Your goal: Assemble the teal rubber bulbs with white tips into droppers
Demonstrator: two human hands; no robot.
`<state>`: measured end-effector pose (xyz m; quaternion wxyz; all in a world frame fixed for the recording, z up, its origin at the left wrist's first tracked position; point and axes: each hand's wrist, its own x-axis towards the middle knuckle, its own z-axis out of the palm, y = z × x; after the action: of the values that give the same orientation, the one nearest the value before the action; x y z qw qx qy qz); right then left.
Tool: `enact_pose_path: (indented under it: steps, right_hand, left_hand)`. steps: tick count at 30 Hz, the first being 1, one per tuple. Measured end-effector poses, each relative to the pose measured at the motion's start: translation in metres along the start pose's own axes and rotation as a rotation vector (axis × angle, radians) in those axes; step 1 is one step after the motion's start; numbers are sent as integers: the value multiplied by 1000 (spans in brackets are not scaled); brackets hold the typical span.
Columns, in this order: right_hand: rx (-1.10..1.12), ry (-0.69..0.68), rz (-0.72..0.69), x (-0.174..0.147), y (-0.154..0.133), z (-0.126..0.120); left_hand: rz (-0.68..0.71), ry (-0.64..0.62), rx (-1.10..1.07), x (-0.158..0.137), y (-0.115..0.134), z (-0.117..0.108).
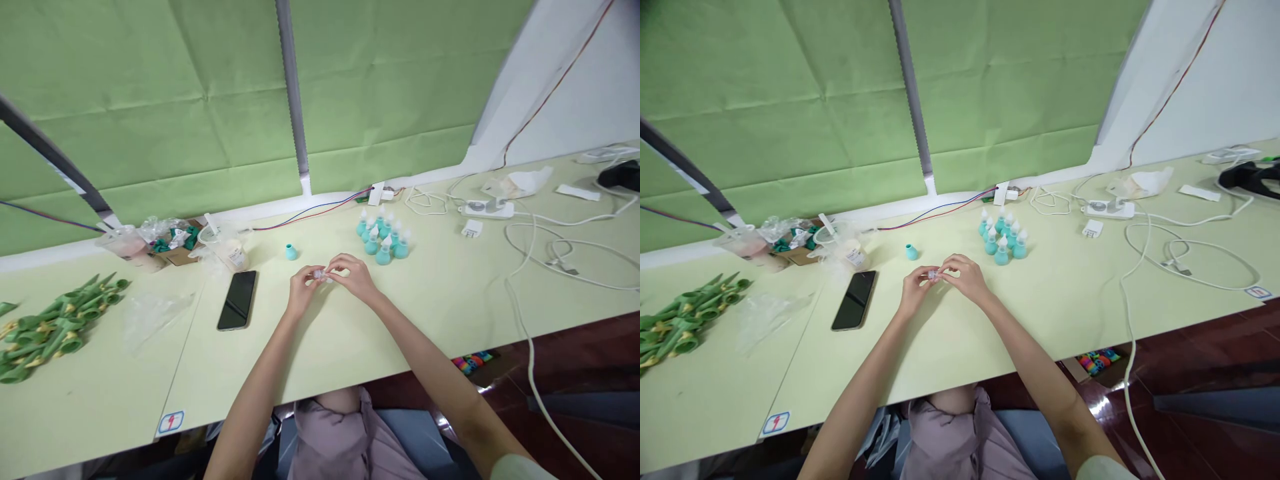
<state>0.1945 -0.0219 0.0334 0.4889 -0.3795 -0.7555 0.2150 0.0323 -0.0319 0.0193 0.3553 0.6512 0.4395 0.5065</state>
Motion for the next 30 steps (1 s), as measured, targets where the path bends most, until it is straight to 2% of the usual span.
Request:
enact_pose_path:
  steps: [9,15,20,24,30]
  right_hand:
    - [113,-68,8,4,-1,-11]
    - [170,-144,93,6,2,-17]
    - [218,-200,176,6,4,-21]
    - [234,-205,210,6,3,-19]
    - [230,-131,238,7,1,-15]
  left_hand:
    - [43,-16,118,0,4,-1]
    - [36,-29,149,-2,6,0]
    - [117,-41,204,-3,7,1]
    - [162,-13,233,-4,7,0]
    - [191,31,282,-5,9,1]
